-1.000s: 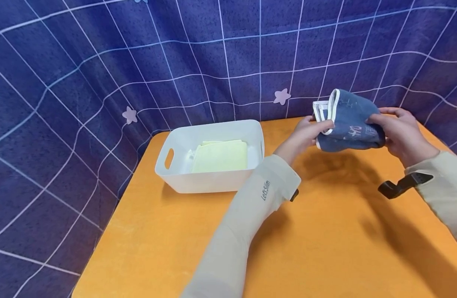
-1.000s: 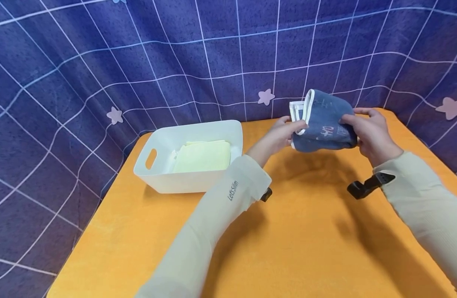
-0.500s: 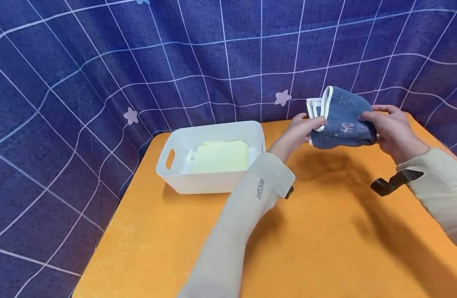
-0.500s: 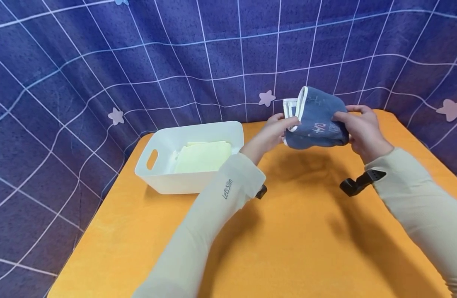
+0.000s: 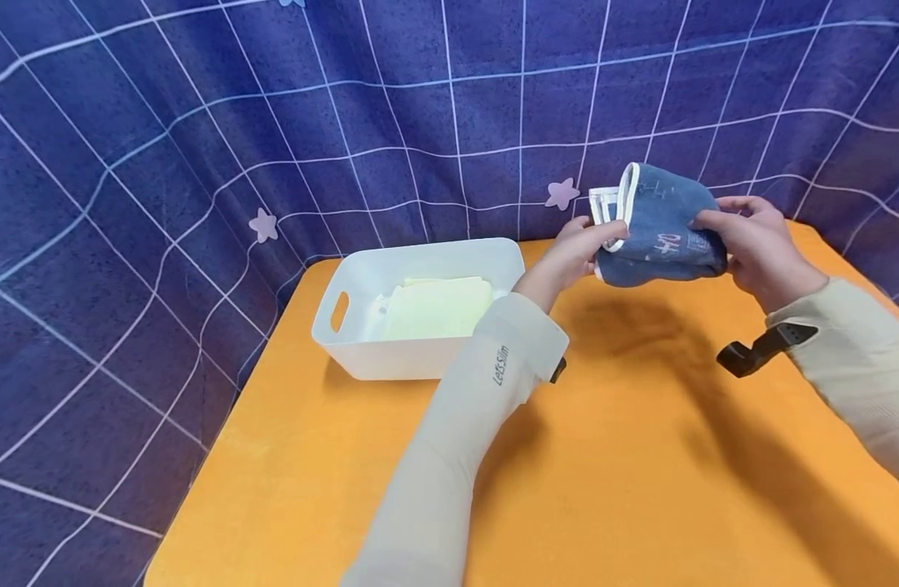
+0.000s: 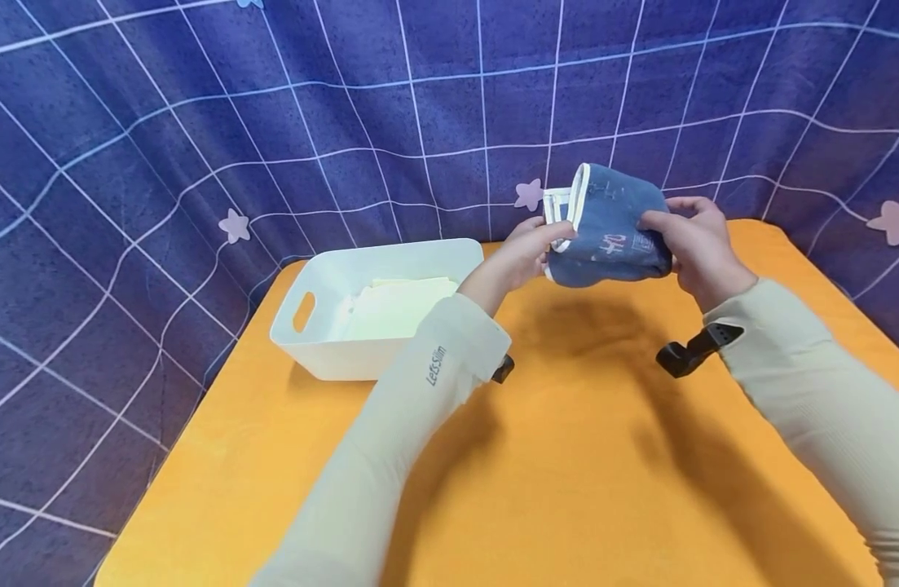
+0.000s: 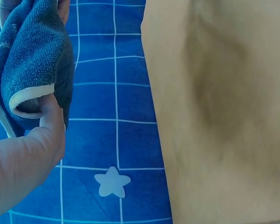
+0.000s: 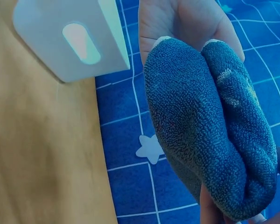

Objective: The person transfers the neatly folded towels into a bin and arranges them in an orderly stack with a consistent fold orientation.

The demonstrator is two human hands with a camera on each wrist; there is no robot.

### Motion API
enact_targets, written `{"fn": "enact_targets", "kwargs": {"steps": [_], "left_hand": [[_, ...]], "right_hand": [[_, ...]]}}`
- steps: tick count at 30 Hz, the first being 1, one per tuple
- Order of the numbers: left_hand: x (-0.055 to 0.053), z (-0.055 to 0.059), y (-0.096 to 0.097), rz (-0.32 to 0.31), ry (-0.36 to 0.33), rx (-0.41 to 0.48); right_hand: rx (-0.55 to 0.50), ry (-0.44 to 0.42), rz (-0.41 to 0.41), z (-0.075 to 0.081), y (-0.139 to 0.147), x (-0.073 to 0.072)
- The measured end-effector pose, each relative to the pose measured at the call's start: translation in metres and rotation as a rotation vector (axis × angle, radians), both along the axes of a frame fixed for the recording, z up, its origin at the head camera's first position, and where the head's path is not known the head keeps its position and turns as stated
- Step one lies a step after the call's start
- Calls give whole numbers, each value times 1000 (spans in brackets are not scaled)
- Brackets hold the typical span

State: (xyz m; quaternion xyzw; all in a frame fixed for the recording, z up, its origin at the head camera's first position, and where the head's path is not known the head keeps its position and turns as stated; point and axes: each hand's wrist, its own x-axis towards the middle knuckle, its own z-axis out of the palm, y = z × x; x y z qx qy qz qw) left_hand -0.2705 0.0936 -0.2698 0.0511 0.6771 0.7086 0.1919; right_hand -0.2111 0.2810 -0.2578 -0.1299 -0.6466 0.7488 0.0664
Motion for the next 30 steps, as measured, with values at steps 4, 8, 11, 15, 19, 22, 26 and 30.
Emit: {"fn": "enact_targets", "kwargs": {"steps": [4,8,11,15,19,22,26,30], "left_hand": [[-2,2,-4,8,-5,15],[-4,5,-9,8,-7,8],[-6,6,-13,-2,-8,7],[-8,9,-19,-23,-16,18],[-11,11,-25,-44,-28,32],[-13,11,-28,-48,-40,50],[-14,14,-32,-44,-37,34],[-15,15,-39,-62,-26,42]], "right_hand": [[3,-8,4,2,-4,-2],[16,-15,11,4,-9,-4],[19,-17,19,6,-13,-5],[13,-22,15,9,-19,-6],[11,-15,22,10,-25,-8],[1,-12,28,11,-28,-8],[7,-23,24,14,-31,-7],[32,-34,15,16,-38,-8]]}}
